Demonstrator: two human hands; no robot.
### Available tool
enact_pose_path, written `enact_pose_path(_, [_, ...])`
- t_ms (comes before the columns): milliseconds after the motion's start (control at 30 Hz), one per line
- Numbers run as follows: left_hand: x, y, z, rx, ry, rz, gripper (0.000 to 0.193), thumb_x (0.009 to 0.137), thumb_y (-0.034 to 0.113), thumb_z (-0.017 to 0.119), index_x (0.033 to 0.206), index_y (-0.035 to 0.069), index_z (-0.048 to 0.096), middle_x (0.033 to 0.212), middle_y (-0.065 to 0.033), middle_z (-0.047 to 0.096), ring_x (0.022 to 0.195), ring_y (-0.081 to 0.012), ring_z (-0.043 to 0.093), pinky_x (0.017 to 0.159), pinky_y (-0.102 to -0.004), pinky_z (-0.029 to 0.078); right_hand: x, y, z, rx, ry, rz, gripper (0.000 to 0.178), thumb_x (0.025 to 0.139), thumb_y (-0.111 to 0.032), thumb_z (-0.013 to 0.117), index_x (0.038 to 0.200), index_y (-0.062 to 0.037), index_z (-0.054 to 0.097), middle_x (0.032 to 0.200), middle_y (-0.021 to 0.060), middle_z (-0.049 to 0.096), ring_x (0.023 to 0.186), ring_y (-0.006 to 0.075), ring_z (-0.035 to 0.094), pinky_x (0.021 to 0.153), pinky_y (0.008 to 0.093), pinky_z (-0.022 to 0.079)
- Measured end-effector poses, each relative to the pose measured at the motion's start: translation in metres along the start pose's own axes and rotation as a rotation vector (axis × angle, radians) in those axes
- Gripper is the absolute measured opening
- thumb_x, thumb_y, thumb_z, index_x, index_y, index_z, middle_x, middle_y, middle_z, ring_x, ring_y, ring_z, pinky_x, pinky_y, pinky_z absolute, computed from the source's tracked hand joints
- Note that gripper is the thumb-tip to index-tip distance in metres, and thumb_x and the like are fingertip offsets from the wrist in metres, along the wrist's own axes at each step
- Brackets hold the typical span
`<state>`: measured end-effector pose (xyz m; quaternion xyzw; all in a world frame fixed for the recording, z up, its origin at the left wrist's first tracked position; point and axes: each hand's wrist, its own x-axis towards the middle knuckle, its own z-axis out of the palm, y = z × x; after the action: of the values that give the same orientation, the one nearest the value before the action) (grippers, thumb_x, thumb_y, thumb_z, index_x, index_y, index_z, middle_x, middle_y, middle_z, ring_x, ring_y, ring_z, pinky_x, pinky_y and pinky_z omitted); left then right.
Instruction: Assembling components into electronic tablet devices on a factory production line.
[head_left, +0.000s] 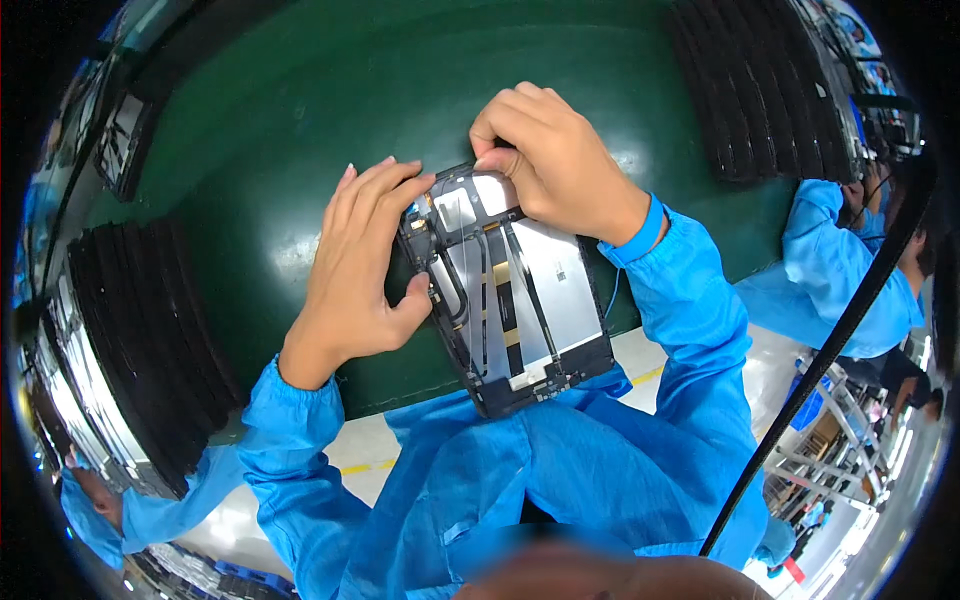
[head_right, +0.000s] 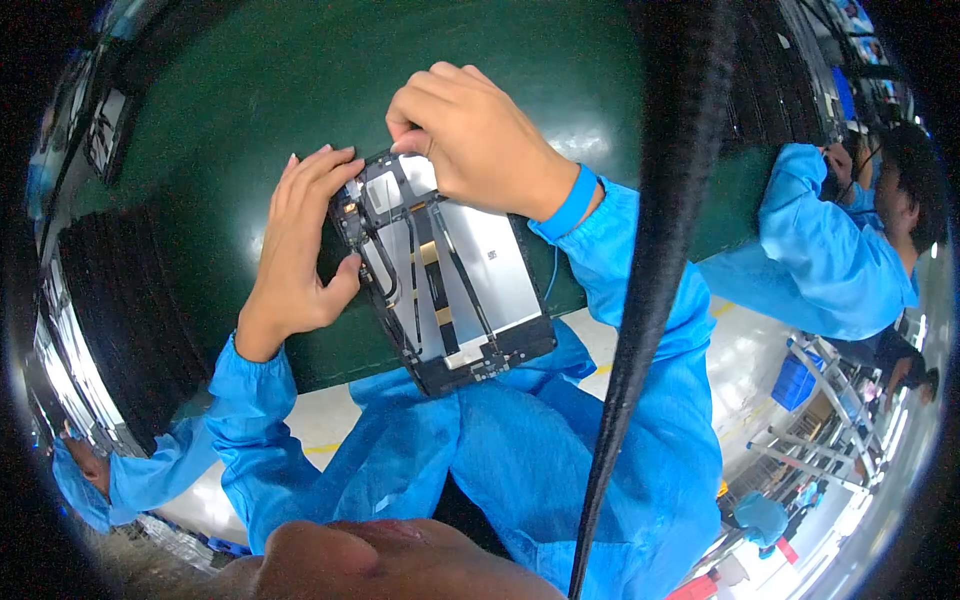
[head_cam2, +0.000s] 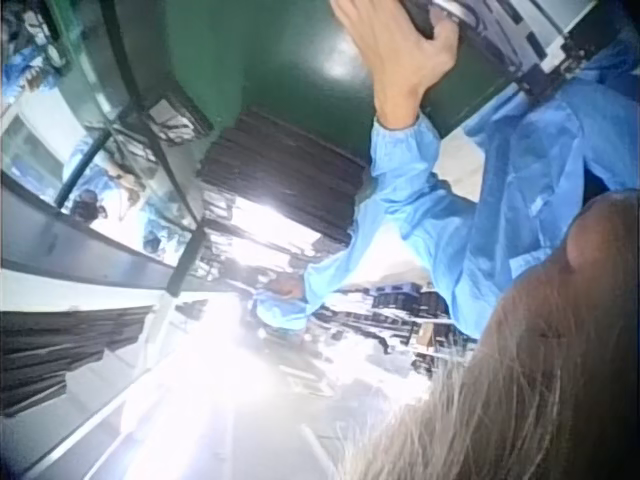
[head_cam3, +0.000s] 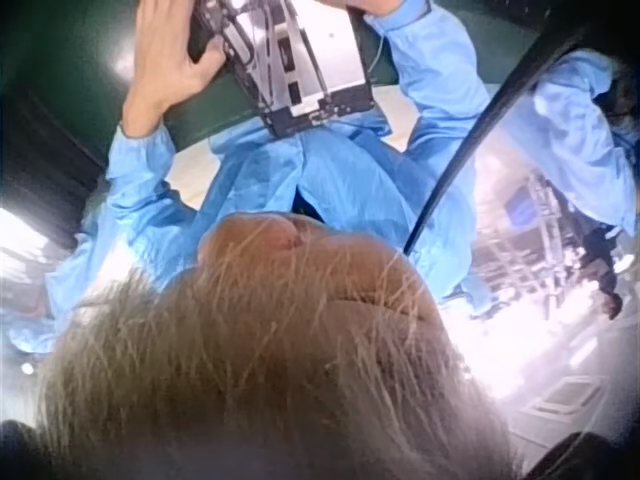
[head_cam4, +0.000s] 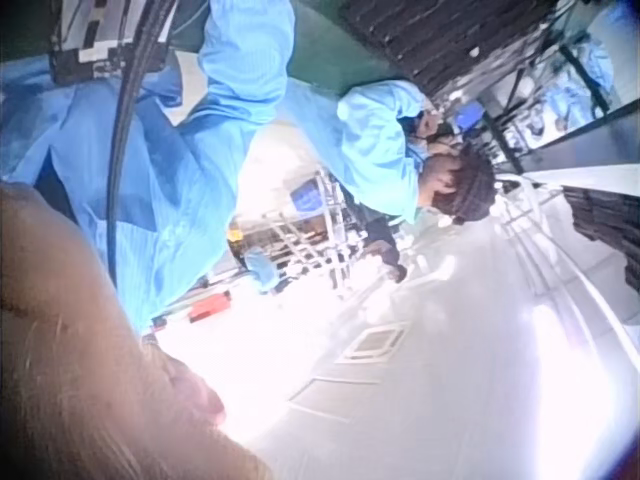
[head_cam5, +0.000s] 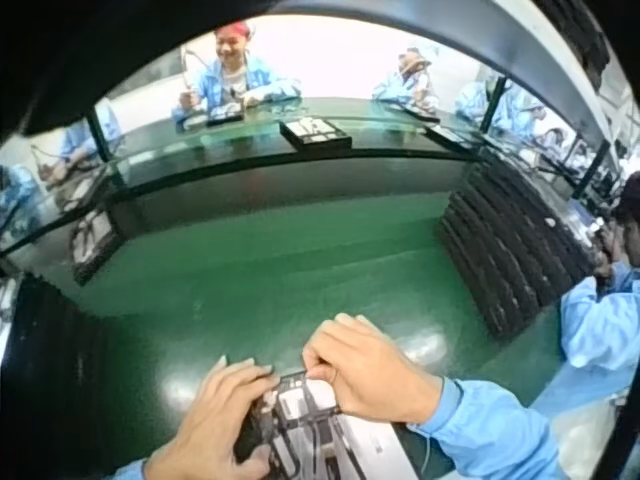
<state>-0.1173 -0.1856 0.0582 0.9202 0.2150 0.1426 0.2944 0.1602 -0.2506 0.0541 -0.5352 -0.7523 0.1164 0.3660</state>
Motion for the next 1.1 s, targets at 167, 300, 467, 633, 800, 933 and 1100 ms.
enact_pose_path(167, [0.001,0.001,0.001,-0.015,-0.021,-0.018,0.090,0.072,0.015,0.073,0.160,0.006,0.055,0.163,-0.0208,0.054,0.160,-0.0466,0.044,0.140,-0.0664,0.021,-0.005,-0.002,-0.005,-0.042,-0.018,-0.019,0.015,0.089,-0.002,0.083,0.094,-0.0054,0.069,0.089,0.0091,0.068,0.086,0.0331,0.063,0.079,0.0448,0.051])
enact_pose_path(300, [-0.001,0.004,-0.001,-0.027,-0.021,-0.026,0.086,0.075,0.013,0.072,0.159,0.006,0.055,0.164,-0.0210,0.053,0.161,-0.0467,0.043,0.140,-0.0663,0.021,-0.007,-0.003,-0.006,0.010,-0.075,0.017,0.015,0.088,-0.002,0.083,0.095,-0.0031,0.070,0.090,0.0112,0.069,0.084,0.0352,0.065,0.074,0.0453,0.053])
enact_pose_path(467, [0.000,0.000,0.001,-0.007,-0.004,-0.026,0.083,0.078,0.011,0.070,0.159,0.005,0.055,0.163,-0.0210,0.053,0.161,-0.0463,0.044,0.140,-0.0662,0.021,-0.008,-0.003,-0.013,0.074,-0.146,-0.007,0.014,0.088,-0.001,0.083,0.095,-0.0011,0.071,0.091,0.0141,0.068,0.086,0.0368,0.065,0.076,0.0458,0.053])
enact_pose_path(633, [0.000,0.001,0.004,0.009,0.021,-0.023,0.078,0.080,0.011,0.068,0.156,0.005,0.056,0.162,-0.0203,0.054,0.159,-0.0449,0.046,0.139,-0.0659,0.023,-0.010,-0.003,-0.019,0.116,-0.207,-0.003,0.013,0.086,0.000,0.083,0.093,-0.0009,0.072,0.090,0.0147,0.065,0.086,0.0366,0.064,0.075,0.0466,0.052])
enact_pose_path(800, [-0.001,0.000,0.008,0.027,0.062,-0.015,0.075,0.079,0.012,0.067,0.153,0.006,0.059,0.160,-0.0199,0.056,0.157,-0.0448,0.049,0.138,-0.0664,0.025,-0.011,-0.003,-0.023,0.141,-0.271,0.001,0.014,0.084,0.000,0.083,0.091,-0.0015,0.072,0.088,0.0139,0.059,0.084,0.0367,0.061,0.073,0.0468,0.050])
enact_pose_path(933, [-0.001,-0.002,0.009,0.028,0.091,0.000,0.075,0.077,0.012,0.068,0.151,0.006,0.062,0.158,-0.0200,0.059,0.155,-0.0449,0.051,0.137,-0.0666,0.028,-0.012,-0.009,-0.029,0.165,-0.299,-0.004,0.015,0.081,0.001,0.084,0.090,-0.0013,0.072,0.087,0.0142,0.058,0.084,0.0373,0.060,0.073,0.0468,0.049])
enact_pose_path(1100, [0.000,-0.002,0.011,0.020,0.098,-0.003,0.076,0.076,0.013,0.068,0.151,0.006,0.063,0.157,-0.0202,0.059,0.154,-0.0452,0.052,0.137,-0.0669,0.029,-0.014,-0.009,-0.030,0.232,-0.366,-0.001,0.017,0.079,0.003,0.084,0.090,-0.0002,0.072,0.087,0.0144,0.058,0.084,0.0378,0.059,0.073,0.0472,0.049])
